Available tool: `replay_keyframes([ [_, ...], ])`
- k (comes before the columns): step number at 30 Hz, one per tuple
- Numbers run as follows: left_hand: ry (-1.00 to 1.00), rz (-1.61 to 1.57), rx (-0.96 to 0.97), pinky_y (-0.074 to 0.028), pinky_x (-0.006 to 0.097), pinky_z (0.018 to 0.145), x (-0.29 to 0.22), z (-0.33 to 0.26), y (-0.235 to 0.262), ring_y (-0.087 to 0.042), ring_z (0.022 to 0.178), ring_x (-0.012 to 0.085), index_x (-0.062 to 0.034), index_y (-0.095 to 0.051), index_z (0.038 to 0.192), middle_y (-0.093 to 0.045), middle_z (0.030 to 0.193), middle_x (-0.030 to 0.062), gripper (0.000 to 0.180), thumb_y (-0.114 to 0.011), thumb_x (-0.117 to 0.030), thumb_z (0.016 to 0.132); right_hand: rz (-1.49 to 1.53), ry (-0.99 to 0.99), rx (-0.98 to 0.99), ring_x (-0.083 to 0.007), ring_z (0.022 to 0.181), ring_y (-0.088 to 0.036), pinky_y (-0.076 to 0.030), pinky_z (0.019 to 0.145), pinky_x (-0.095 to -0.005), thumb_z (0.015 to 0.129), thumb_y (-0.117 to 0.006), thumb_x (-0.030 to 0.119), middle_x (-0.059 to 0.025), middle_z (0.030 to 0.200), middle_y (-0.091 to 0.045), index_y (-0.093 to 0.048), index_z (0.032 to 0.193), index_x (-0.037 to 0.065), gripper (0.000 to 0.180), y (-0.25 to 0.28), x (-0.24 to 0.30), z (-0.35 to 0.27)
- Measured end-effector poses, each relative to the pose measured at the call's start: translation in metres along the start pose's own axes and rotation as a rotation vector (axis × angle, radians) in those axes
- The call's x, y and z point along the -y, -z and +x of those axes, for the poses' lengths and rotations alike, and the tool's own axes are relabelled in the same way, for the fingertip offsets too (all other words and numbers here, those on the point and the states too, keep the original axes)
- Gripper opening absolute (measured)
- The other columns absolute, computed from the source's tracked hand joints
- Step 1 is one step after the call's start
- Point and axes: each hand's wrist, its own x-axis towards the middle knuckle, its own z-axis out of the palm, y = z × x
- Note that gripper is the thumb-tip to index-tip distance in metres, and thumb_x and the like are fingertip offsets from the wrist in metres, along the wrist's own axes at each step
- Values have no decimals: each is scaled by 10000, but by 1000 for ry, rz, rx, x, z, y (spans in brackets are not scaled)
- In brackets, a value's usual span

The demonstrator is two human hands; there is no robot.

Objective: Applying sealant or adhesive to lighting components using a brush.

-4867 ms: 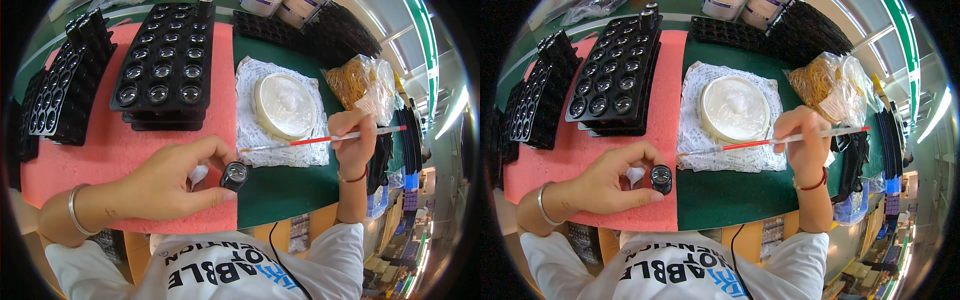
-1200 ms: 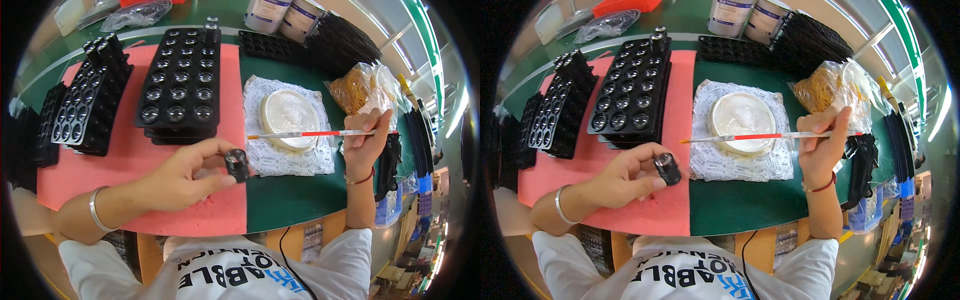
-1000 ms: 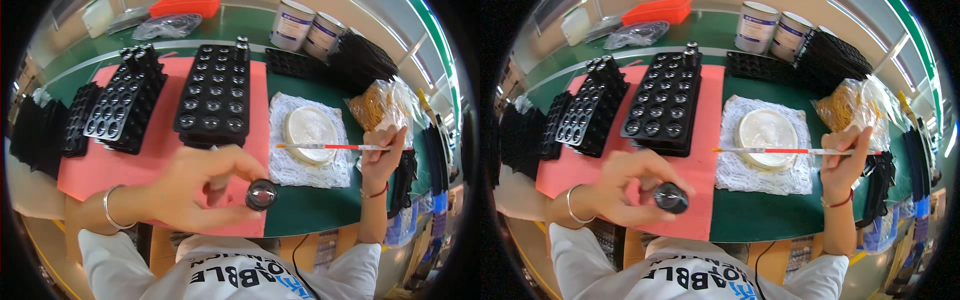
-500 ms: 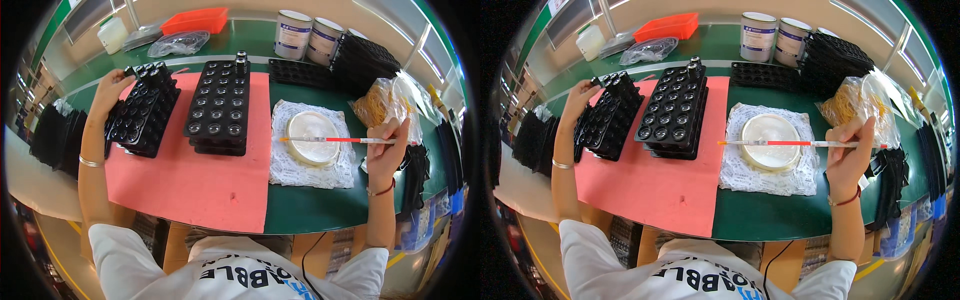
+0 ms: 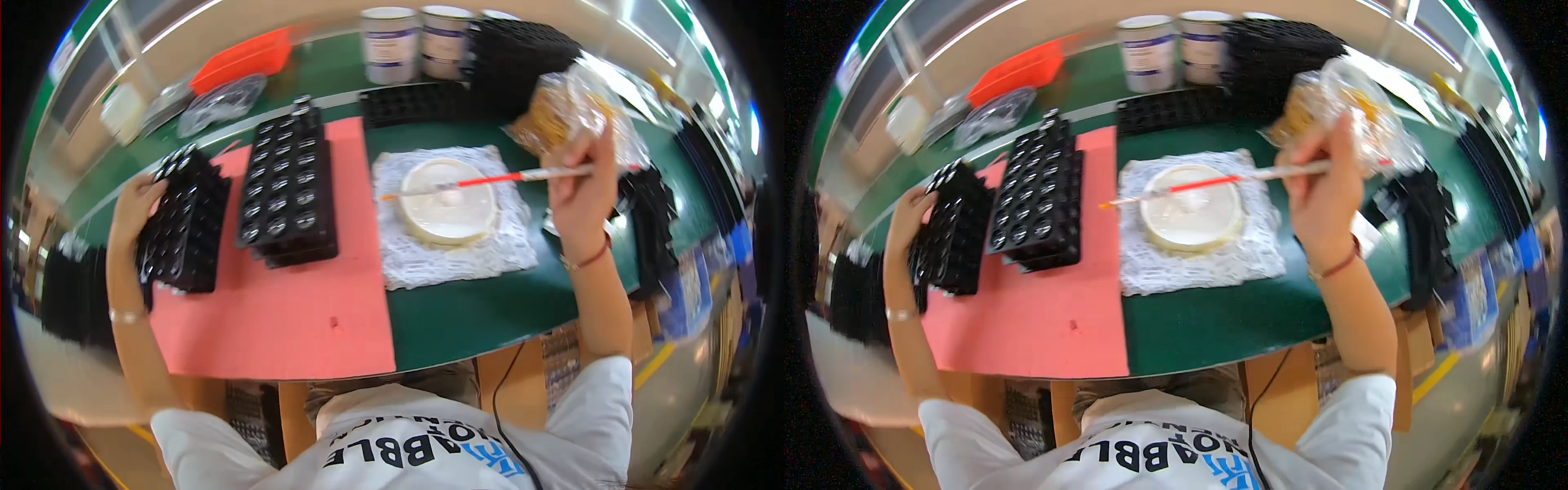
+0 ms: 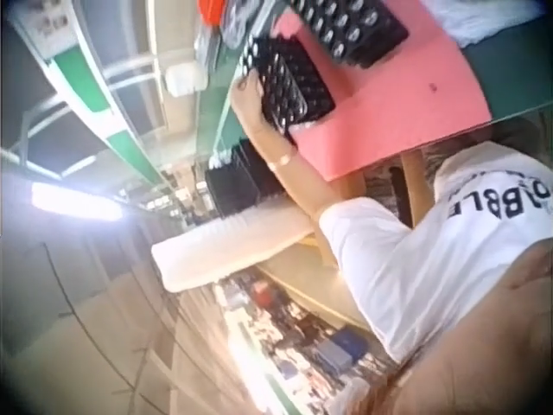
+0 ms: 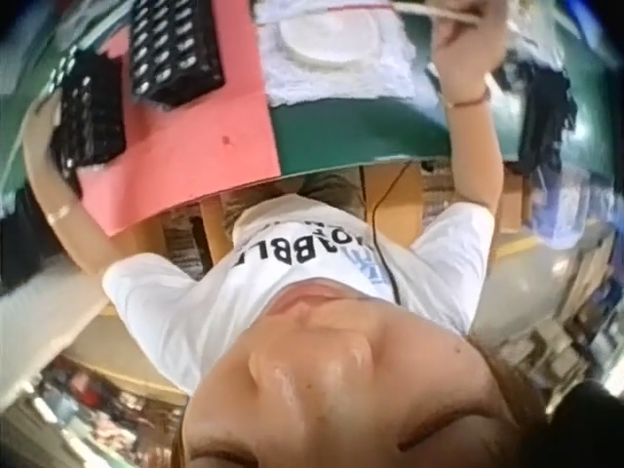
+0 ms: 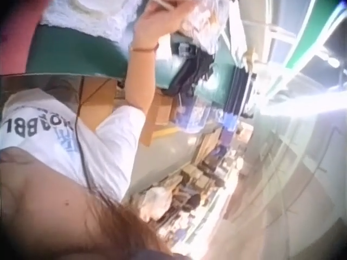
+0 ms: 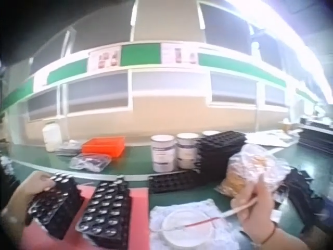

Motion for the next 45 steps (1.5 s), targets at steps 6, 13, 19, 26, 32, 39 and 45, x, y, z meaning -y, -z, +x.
replay_keyframes([
  [6, -288, 183, -347, -338, 212, 574, -130, -103, -37, -344, 591, 89, -32, -501, 1136, -318, 626, 4, 323, -531, -36, 815, 4, 33, -79, -80, 363, -355, -245, 338, -184, 899, -327, 479, -29, 465, -456, -506, 611, 49, 547, 22, 6, 5],
  [13, -328, 54, -64, -266, 196, 480, -153, -218, -82, -325, 540, 63, -31, -558, 1022, -417, 643, -14, 314, -549, 37, 715, -98, 25, -5, -93, 388, -305, -249, 419, -224, 908, -252, 492, -15, 421, -366, -533, 744, 34, 561, 3, 12, -6],
  [19, -291, -45, -32, -277, 210, 453, -146, -232, -106, -336, 498, 77, -41, -572, 966, -440, 614, 1, 261, -595, -11, 709, -165, 50, -51, -85, 382, -306, -241, 403, -216, 907, -271, 489, -13, 426, -370, -532, 724, 24, 563, 5, 8, -2],
  [26, -275, 3, -9, -291, 242, 431, -148, -230, -107, -345, 446, 104, -59, -576, 896, -447, 564, 16, 194, -636, -67, 712, -143, -44, -181, -81, 378, -280, -246, 411, -217, 916, -346, 407, 3, 462, -352, -521, 697, 32, 468, 16, -2, 8],
  [32, -285, -73, -2, -296, 248, 433, -144, -232, -106, -351, 449, 116, -67, -582, 887, -453, 568, 15, 183, -643, -90, 716, -186, -237, -304, -76, 399, -334, -270, 407, -214, 902, -400, 399, 7, 484, -367, -523, 706, 39, 427, 33, 2, -24],
  [39, -316, -80, 9, -295, 248, 439, -140, -235, -105, -351, 455, 116, -58, -581, 884, -451, 567, 23, 178, -640, -91, 719, -410, -728, -332, -97, 495, -490, -404, 461, -194, 819, -516, 481, -54, 628, -540, -523, 880, 45, 440, 58, 14, -49],
  [45, -265, -174, 12, -277, 236, 441, -139, -233, -107, -322, 461, 99, -53, -583, 892, -431, 576, 12, 172, -632, -77, 729, -1036, -710, -70, -98, 491, -528, -423, 445, -212, 785, -601, 386, -54, 652, -595, -560, 870, 34, 365, 77, 43, -68],
])
